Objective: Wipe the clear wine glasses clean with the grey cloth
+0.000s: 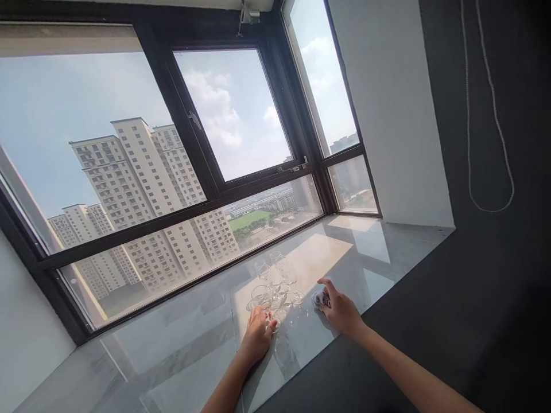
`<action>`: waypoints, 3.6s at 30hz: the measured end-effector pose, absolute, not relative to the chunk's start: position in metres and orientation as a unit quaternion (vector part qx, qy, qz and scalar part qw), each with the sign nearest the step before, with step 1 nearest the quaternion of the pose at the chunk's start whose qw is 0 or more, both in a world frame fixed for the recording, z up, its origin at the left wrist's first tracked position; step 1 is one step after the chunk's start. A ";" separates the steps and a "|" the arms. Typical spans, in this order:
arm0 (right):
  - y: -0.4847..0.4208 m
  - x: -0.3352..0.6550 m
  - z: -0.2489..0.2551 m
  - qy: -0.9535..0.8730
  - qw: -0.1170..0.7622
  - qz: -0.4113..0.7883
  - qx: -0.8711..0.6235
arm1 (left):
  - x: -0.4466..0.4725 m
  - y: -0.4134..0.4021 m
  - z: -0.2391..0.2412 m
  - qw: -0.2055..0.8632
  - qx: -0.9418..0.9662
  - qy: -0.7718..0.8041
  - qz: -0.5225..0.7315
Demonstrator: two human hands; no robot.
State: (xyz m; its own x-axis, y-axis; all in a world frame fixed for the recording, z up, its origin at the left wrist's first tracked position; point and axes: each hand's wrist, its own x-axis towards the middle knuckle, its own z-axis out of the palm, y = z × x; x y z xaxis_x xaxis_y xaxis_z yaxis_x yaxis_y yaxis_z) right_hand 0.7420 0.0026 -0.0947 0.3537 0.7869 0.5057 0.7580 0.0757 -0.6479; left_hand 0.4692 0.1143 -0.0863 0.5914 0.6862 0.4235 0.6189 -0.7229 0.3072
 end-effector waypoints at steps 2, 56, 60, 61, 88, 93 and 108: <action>0.003 0.742 -0.096 -0.567 0.463 0.016 -0.681 | 0.468 0.116 -0.085 0.054 0.876 0.390 0.280; -0.003 0.739 -0.097 -0.579 0.432 -0.010 -0.692 | 0.328 0.147 -0.064 -0.084 0.863 0.458 0.194; -0.003 0.732 -0.099 -0.614 0.428 -0.020 -0.663 | 0.321 0.157 -0.047 -0.201 0.792 0.514 0.261; -0.002 0.731 -0.100 -0.617 0.427 -0.021 -0.661 | 0.318 0.170 -0.041 -0.200 0.777 0.539 0.255; -0.002 0.731 -0.099 -0.604 0.411 -0.019 -0.682 | 0.317 0.226 -0.047 -0.100 0.867 0.489 0.005; 0.000 0.731 -0.100 -0.603 0.409 -0.032 -0.684 | 0.322 0.232 -0.061 -0.039 0.860 0.509 -0.014; -0.001 0.730 -0.098 -0.599 0.423 -0.022 -0.680 | 0.338 0.178 -0.066 -0.037 0.821 0.541 0.181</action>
State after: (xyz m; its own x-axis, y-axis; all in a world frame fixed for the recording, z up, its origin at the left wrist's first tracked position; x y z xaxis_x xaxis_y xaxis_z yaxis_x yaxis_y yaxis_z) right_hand 0.7297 -0.0011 -0.0984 0.2816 0.7962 0.5356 0.8326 0.0748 -0.5488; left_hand 0.3377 0.1778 -0.0660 0.3493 0.8742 0.3372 0.9011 -0.4121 0.1349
